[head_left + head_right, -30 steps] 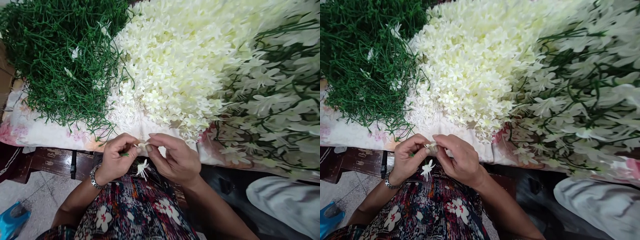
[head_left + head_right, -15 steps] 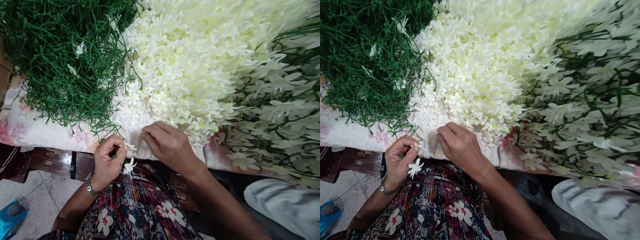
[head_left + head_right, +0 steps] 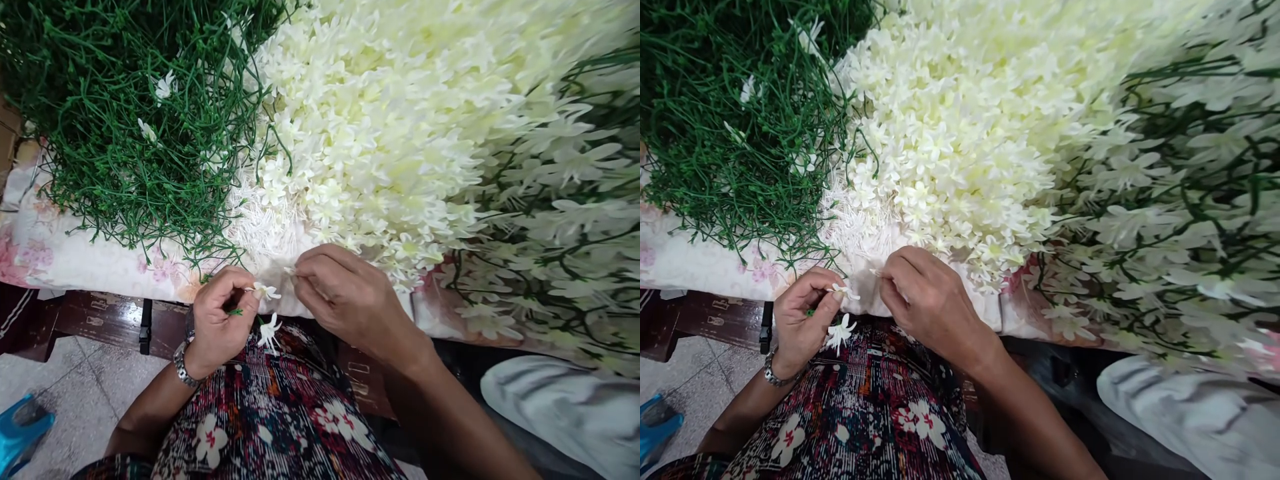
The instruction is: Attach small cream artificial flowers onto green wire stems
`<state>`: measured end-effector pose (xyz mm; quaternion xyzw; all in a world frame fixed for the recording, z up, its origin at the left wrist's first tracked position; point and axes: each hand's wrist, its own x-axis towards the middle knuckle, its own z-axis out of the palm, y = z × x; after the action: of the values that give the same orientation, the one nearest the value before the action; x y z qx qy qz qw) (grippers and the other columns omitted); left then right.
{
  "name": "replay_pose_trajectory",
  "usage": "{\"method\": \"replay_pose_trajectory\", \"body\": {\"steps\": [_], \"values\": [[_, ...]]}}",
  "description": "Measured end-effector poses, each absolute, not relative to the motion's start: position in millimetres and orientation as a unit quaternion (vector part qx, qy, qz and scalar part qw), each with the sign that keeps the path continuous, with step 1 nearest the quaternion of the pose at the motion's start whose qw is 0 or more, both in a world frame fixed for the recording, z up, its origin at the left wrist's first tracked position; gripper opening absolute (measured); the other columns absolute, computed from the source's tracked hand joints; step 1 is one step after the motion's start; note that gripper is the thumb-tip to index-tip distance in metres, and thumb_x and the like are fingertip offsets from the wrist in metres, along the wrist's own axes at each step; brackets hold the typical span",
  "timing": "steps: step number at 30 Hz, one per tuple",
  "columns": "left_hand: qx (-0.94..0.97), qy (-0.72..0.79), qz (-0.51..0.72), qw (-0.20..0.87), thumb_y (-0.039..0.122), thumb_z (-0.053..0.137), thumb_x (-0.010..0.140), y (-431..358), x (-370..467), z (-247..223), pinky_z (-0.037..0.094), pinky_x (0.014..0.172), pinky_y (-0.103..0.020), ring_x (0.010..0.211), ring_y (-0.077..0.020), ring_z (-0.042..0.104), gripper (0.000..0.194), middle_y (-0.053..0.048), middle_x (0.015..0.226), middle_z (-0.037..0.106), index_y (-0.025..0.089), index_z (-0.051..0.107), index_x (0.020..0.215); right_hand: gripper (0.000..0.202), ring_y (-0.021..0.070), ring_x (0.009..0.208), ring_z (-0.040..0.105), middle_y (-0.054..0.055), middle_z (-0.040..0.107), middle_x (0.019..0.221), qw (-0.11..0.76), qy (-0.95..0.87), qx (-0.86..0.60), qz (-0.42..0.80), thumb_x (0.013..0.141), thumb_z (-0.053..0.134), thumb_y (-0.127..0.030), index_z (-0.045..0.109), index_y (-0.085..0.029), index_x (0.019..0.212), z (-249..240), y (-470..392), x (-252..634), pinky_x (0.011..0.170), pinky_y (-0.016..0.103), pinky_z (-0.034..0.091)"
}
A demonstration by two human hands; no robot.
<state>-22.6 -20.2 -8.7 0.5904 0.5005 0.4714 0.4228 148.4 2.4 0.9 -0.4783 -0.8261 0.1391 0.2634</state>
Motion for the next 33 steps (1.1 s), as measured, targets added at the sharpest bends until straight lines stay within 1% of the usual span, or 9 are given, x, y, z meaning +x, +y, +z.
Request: {"method": "replay_pose_trajectory", "body": {"steps": [2,4,7,11,15,18,25,29,33], "values": [[0.590,0.493,0.485,0.417,0.014,0.053,0.074,-20,-20,-9,0.043,0.059,-0.022,0.070,-0.0117,0.052,0.002,-0.003,0.073,0.054,0.015,0.054,0.072,0.007,0.0109,0.074,0.055,0.003,0.058,0.079,0.313,-0.801,-0.468,0.203,0.073,0.049,-0.010,0.051,-0.017,0.073,6,-3,151,0.065,0.024,0.045],[0.585,0.495,0.490,0.415,0.014,0.054,0.074,-20,-18,-9,0.043,0.058,-0.021,0.070,-0.0115,0.053,0.002,-0.002,0.072,0.055,0.015,0.054,0.073,0.010,0.0094,0.072,0.057,0.001,0.059,0.078,0.347,-0.777,-0.461,0.251,0.071,0.050,-0.008,0.050,-0.018,0.072,10,-8,151,0.062,0.021,0.046],[0.578,0.520,0.478,0.409,0.015,0.055,0.074,-19,-14,-10,0.041,0.052,-0.019,0.061,-0.0088,0.051,0.002,-0.001,0.069,0.055,0.015,0.054,0.072,0.011,0.0070,0.064,0.056,-0.002,0.059,0.070,0.369,-0.754,-0.457,0.294,0.071,0.051,-0.008,0.050,-0.019,0.070,14,-14,149,0.057,0.018,0.044],[0.588,0.539,0.467,0.383,0.018,0.056,0.074,-20,-10,-11,0.038,0.047,-0.017,0.051,-0.0058,0.046,0.005,0.001,0.064,0.052,0.015,0.054,0.070,0.009,0.0071,0.061,0.055,-0.002,0.058,0.069,0.366,-0.748,-0.453,0.318,0.073,0.050,-0.011,0.048,-0.019,0.069,14,-15,147,0.055,0.019,0.044],[0.601,0.539,0.462,0.367,0.018,0.056,0.074,-20,-6,-11,0.038,0.048,-0.017,0.053,-0.0062,0.046,0.004,0.002,0.062,0.051,0.015,0.054,0.070,0.004,0.0066,0.056,0.053,-0.002,0.057,0.065,0.351,-0.747,-0.480,0.296,0.074,0.049,-0.015,0.050,-0.019,0.075,11,-14,145,0.052,0.018,0.043],[0.603,0.535,0.456,0.377,0.018,0.055,0.074,-21,-4,-12,0.039,0.047,-0.017,0.051,-0.0060,0.046,0.004,0.002,0.061,0.050,0.016,0.054,0.072,0.006,0.0068,0.057,0.054,-0.002,0.058,0.066,0.353,-0.757,-0.487,0.257,0.075,0.048,-0.016,0.052,-0.019,0.078,8,-13,145,0.052,0.018,0.043],[0.582,0.523,0.464,0.415,0.016,0.056,0.074,-18,-1,-11,0.035,0.042,-0.014,0.044,-0.0035,0.044,0.007,0.005,0.055,0.048,0.016,0.053,0.068,0.011,0.0078,0.060,0.053,0.001,0.058,0.066,0.396,-0.758,-0.470,0.217,0.075,0.047,-0.009,0.054,-0.016,0.079,1,-12,145,0.055,0.020,0.044],[0.588,0.515,0.460,0.422,0.016,0.056,0.074,-16,0,-10,0.038,0.045,-0.016,0.051,-0.0049,0.046,0.008,0.002,0.064,0.049,0.015,0.052,0.066,0.013,0.0083,0.064,0.054,0.002,0.057,0.067,0.398,-0.772,-0.459,0.187,0.075,0.045,-0.008,0.055,-0.016,0.078,0,-12,145,0.056,0.020,0.045],[0.606,0.504,0.457,0.413,0.014,0.056,0.073,-16,0,-11,0.042,0.051,-0.018,0.061,-0.0074,0.051,0.005,0.000,0.072,0.052,0.015,0.054,0.069,0.012,0.0080,0.064,0.054,0.003,0.057,0.068,0.394,-0.783,-0.453,0.161,0.076,0.046,-0.007,0.055,-0.014,0.080,-1,-12,146,0.057,0.020,0.045]]}}
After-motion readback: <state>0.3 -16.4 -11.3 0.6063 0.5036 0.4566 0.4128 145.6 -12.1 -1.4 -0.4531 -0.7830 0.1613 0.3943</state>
